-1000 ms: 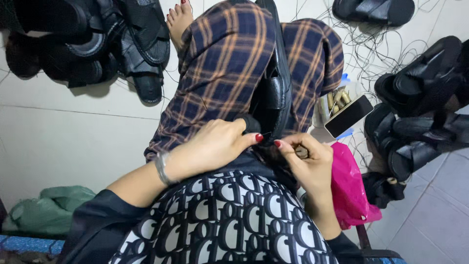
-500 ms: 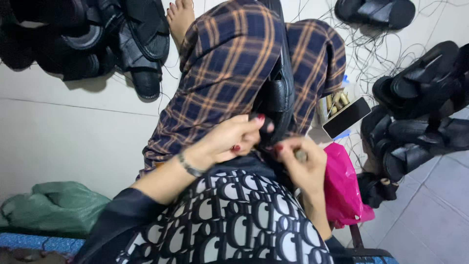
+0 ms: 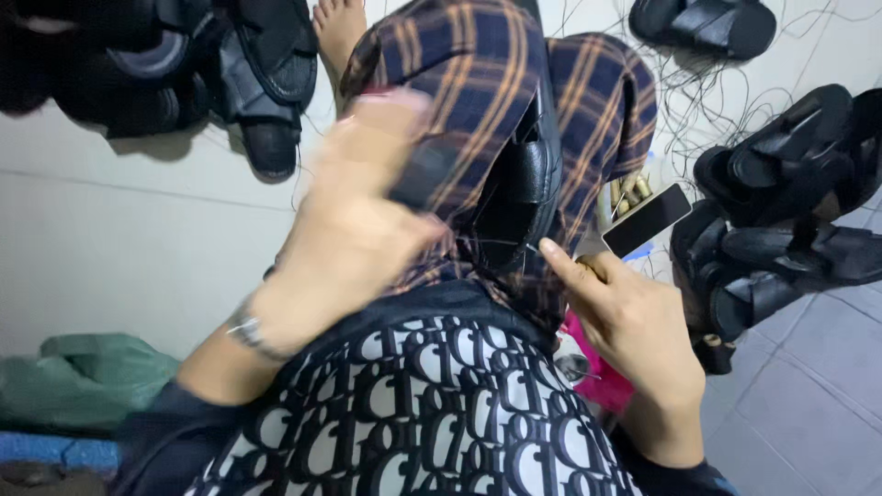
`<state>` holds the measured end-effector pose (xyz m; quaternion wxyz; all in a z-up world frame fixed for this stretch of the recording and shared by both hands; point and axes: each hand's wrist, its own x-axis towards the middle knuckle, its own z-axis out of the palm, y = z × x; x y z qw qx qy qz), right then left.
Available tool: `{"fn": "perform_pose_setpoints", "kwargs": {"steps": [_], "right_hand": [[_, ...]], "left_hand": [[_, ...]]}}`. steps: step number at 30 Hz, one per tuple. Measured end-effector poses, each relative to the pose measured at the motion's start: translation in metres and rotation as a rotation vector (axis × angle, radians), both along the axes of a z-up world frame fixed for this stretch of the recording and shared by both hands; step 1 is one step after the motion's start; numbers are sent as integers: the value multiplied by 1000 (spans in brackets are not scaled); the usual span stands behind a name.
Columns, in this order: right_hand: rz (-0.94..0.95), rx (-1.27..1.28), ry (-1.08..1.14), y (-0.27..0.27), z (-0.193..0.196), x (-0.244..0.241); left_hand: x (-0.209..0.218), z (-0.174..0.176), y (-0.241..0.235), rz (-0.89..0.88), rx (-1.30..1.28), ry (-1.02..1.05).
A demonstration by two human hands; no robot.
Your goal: The person sits on the floor and sews a black shoe using a needle and thread. They hold the shoe steady with one hand while stitching the sole area with the other, pulling the thread through the material repeatedly.
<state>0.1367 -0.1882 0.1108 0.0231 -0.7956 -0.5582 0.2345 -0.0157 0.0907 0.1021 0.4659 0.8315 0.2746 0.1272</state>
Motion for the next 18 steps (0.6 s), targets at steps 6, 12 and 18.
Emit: {"fn": "perform_pose_setpoints", "kwargs": {"steps": [6, 12, 18], "right_hand": [[-9, -74, -50, 13, 9, 0], [-8, -173, -42, 19, 11, 1], [-78, -262, -223, 15, -1, -18]], "left_hand": [[16, -65, -42, -612, 649, -38], [21, -78, -47, -538, 631, -141], [27, -91, -59, -484, 697, -171]]}}
